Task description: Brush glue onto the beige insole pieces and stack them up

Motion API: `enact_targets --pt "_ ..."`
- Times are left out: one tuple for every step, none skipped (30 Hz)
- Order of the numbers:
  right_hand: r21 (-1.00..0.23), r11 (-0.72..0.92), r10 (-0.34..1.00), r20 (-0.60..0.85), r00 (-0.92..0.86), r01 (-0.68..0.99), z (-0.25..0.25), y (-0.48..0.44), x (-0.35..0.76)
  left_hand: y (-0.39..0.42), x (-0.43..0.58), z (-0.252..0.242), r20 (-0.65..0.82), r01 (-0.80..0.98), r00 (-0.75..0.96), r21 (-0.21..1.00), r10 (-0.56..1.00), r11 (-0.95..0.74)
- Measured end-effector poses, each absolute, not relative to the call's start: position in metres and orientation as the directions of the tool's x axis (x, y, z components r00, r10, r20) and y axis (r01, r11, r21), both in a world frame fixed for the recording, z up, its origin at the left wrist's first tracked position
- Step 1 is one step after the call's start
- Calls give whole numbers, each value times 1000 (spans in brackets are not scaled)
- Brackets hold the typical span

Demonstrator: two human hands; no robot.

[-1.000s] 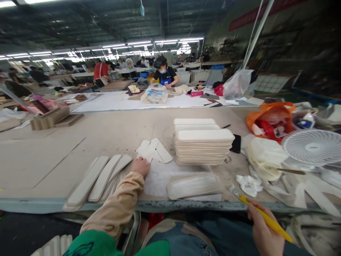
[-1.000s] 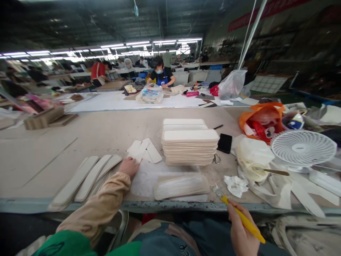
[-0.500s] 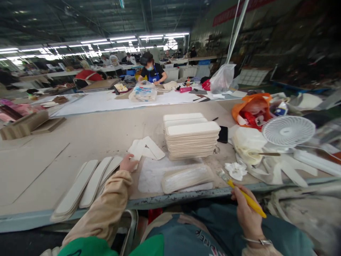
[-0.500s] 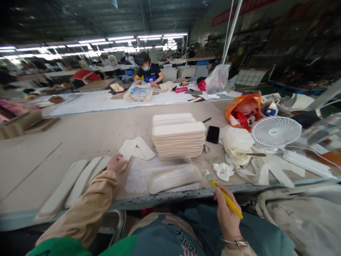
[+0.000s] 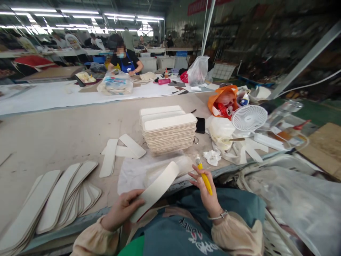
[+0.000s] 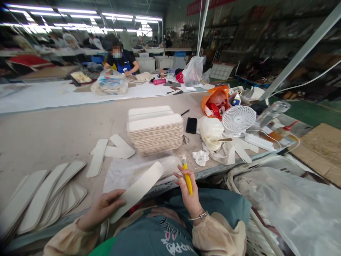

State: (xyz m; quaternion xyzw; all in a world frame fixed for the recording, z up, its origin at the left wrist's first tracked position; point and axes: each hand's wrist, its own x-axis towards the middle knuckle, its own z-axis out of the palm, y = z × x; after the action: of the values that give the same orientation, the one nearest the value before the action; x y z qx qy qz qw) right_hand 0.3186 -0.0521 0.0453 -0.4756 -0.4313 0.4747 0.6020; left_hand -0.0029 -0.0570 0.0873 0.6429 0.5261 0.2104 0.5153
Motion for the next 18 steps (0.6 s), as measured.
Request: enact_targets --pt "-980 96 984 67 163 -172 46 -52 316 -56 6 85 -279 456 395 887 875 76" --pt "-981 93 984 66 163 -169 46 -51 315 -54 14 82 -280 449 426 891 860 68" --pt "-983 89 983 61 176 -158 46 -51 314 -54 21 79 -278 442 448 895 850 60" --pt "-986 85 979 56 197 -141 45 -50 314 -53 26 76 -270 436 462 899 845 48" --pt "-989 83 973 55 226 -119 44 -49 314 -53 30 73 -254 427 474 904 843 32" --pt "-992 85 965 58 254 -94 42 -47 315 -53 33 70 -232 413 487 911 842 12" --pt "-994 89 958 66 281 -69 41 -46 316 -54 35 67 -208 396 498 918 842 -7" --pt "-995 94 951 77 301 -44 39 -45 317 -55 36 65 -186 377 506 926 843 -22" --pt "-995 98 947 85 310 -25 37 -45 317 -55 36 63 -167 356 509 934 844 -30" --pt "-995 99 947 90 310 -14 36 -44 317 -56 36 62 -156 337 507 941 847 -28" --pt "-995 95 951 86 298 -15 34 -44 317 -57 37 61 -153 320 502 947 851 -19" --pt "-996 83 957 72 279 -29 33 -45 317 -58 36 61 -154 310 493 951 856 -8" --pt "-997 62 964 48 261 -45 32 -45 317 -58 36 61 -160 308 484 951 860 4" --pt "-998 33 968 18 250 -57 32 -45 317 -59 36 62 -170 314 477 949 862 13" --pt "-998 5 967 -10 255 -60 31 -45 316 -59 36 62 -181 324 473 946 862 21" --pt "-999 -18 961 -31 274 -51 31 -45 316 -59 35 61 -192 331 473 943 860 28" --pt "-999 -33 954 -41 296 -34 31 -44 315 -58 34 61 -202 329 475 943 856 40" --pt "-999 -36 946 -38 321 -14 30 -42 315 -57 32 60 -210 310 472 949 856 61"
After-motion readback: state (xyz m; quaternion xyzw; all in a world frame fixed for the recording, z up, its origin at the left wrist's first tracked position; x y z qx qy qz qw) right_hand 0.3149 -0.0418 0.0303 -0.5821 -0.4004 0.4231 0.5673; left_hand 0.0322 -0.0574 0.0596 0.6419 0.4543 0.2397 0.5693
